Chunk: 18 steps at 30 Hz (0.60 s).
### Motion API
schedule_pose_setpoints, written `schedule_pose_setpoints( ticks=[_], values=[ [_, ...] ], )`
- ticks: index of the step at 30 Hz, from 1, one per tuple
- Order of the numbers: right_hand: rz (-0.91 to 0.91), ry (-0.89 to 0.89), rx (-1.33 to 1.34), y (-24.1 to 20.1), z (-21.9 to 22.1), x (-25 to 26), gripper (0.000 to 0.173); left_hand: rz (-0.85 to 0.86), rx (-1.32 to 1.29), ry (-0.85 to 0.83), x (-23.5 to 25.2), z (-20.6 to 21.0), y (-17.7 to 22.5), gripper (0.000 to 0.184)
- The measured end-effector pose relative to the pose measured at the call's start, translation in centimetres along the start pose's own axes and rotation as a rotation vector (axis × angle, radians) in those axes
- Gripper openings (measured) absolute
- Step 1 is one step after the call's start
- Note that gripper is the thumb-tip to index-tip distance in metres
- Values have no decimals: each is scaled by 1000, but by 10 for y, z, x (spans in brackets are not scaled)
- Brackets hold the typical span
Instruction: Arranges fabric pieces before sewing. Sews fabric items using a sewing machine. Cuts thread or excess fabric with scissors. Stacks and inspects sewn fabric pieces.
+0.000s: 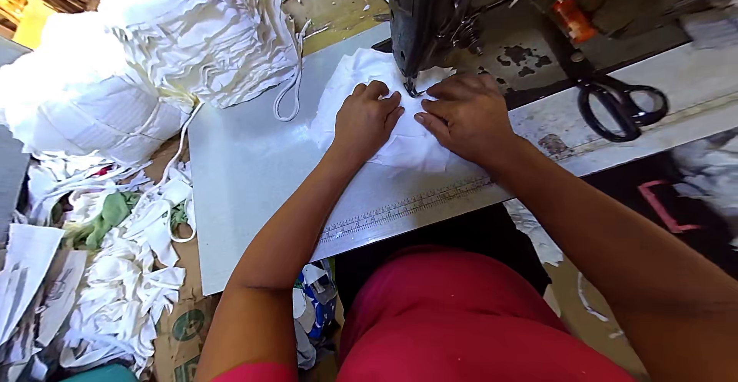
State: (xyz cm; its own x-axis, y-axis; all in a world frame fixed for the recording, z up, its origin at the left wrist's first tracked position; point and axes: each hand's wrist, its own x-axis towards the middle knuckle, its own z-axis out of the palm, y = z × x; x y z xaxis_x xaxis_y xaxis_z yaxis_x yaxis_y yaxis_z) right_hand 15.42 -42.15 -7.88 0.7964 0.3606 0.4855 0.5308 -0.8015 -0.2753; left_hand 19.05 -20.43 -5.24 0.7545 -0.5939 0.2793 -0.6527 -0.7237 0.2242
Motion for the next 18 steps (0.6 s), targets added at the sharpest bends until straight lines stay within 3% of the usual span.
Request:
schedule_pose_setpoints(
  ticks=[4, 6, 11, 14, 18],
  values=[
    [-169, 107, 76, -9, 0, -3, 46, -60, 21, -33, 1, -4, 3, 36],
    [-265, 36, 147, -12, 3, -5, 53, -76, 7, -91, 1, -12, 3, 35],
    [-191, 5, 103, -10, 4, -1, 56, -18, -2, -169, 2, -25, -5, 33],
    [-250, 48, 132, -15, 4, -1, 53, -53, 56, -240, 5, -27, 2, 30],
    [-295, -75, 221, -20, 7, -2, 60, -48, 102, -306, 14, -33, 5, 25]
  ],
)
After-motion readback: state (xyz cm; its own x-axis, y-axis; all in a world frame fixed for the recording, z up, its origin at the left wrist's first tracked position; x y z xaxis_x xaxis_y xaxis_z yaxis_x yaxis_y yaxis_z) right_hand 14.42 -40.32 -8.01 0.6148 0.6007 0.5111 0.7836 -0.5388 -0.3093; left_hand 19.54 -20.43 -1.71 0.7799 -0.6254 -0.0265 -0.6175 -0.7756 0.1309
